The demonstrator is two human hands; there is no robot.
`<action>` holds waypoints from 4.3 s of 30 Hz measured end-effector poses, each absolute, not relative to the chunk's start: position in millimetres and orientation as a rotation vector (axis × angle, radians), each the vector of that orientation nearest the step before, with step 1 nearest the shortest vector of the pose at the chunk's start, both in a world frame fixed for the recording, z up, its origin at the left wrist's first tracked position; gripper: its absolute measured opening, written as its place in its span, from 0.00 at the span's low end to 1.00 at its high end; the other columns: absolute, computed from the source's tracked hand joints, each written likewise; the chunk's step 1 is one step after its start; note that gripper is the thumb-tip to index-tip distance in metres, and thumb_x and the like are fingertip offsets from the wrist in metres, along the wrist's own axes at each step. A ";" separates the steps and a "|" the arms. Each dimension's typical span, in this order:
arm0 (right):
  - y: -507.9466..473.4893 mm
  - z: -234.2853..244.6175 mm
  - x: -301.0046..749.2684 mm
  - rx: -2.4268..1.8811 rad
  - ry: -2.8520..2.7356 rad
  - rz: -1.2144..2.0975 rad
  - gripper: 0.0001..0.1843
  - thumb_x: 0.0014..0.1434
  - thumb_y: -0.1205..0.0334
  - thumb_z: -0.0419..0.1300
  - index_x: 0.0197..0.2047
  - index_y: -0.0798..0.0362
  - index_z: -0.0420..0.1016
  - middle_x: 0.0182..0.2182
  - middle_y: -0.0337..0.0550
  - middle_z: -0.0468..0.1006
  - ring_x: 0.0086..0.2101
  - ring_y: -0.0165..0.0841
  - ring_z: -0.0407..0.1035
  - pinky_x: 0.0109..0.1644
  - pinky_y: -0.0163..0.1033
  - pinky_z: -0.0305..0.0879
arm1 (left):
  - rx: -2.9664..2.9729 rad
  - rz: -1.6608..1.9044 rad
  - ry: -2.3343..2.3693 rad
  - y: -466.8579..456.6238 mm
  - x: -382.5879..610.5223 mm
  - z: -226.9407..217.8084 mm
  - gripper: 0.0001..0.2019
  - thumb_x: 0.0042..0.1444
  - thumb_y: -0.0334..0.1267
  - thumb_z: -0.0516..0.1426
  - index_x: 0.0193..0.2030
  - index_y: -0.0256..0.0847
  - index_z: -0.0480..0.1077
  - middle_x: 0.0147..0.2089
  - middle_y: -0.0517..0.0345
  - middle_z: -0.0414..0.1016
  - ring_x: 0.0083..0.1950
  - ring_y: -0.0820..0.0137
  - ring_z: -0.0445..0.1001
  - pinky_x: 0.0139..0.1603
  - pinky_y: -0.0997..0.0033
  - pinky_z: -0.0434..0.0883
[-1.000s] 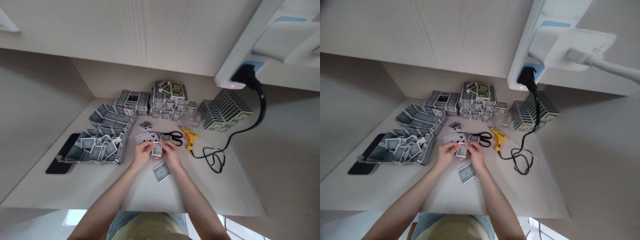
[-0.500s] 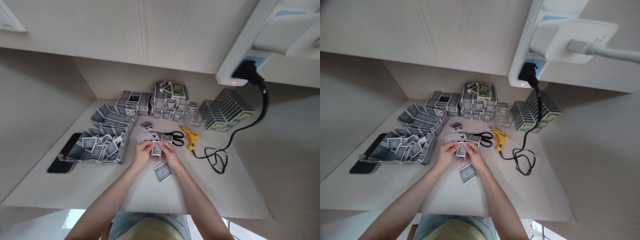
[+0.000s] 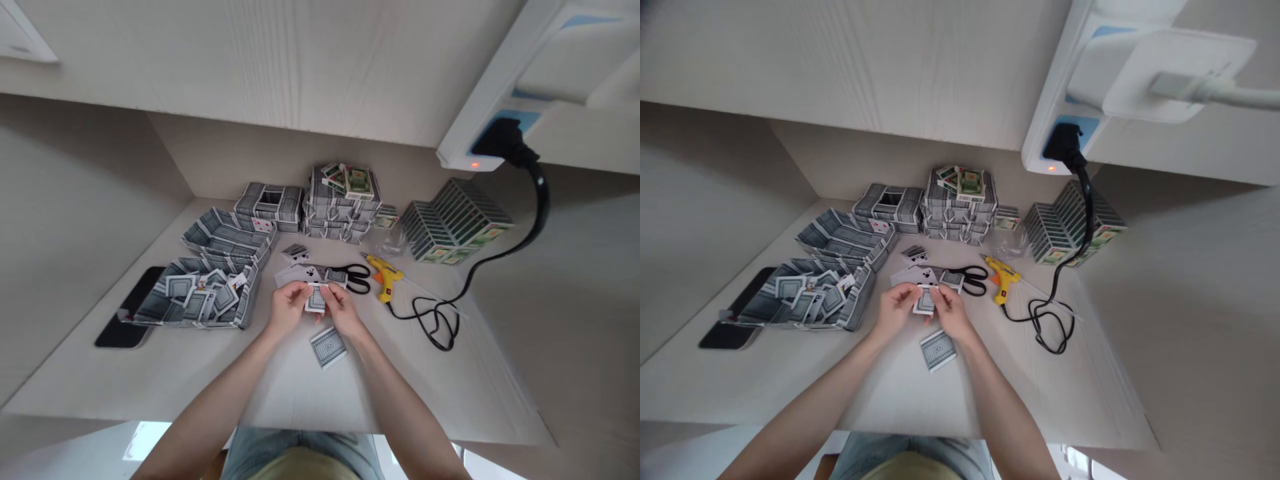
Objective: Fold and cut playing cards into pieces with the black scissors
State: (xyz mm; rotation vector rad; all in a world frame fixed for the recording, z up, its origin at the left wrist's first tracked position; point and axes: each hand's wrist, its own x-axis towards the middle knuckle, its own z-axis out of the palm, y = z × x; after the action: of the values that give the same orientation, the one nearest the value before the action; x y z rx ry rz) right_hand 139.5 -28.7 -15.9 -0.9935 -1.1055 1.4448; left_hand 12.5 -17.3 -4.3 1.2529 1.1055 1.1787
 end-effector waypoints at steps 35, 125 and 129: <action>-34.8 -9.0 129.9 -0.945 -1.117 1.528 0.22 0.53 0.43 0.52 0.21 0.53 0.60 0.12 0.30 0.60 0.13 0.26 0.60 0.17 0.32 0.59 | 1.547 1.144 1.225 -17.1 9.8 -3.9 0.22 0.55 0.50 0.47 0.17 0.37 0.62 0.14 0.60 0.67 0.18 0.76 0.65 0.19 0.79 0.62; -16.4 -22.8 157.7 -0.891 -0.598 1.778 0.10 0.40 0.63 0.68 0.26 0.57 0.75 0.16 0.35 0.71 0.16 0.22 0.62 0.20 0.27 0.62 | 2.094 0.918 1.351 -15.3 10.2 -14.1 0.09 0.59 0.35 0.40 0.30 0.40 0.56 0.24 0.60 0.61 0.27 0.71 0.63 0.28 0.72 0.59; -16.5 -23.2 154.8 -0.921 -0.588 1.735 0.10 0.39 0.63 0.69 0.25 0.58 0.74 0.15 0.35 0.70 0.15 0.21 0.62 0.18 0.26 0.61 | 2.081 0.929 1.352 -15.4 11.5 -14.7 0.10 0.59 0.35 0.40 0.30 0.40 0.57 0.24 0.59 0.62 0.27 0.71 0.64 0.28 0.72 0.59</action>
State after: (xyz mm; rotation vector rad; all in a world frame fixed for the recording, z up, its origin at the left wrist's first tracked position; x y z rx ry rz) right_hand 154.8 -16.5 -23.2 -0.9209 -0.5877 1.7352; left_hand 11.5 -15.4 -14.7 2.0807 1.3522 0.9291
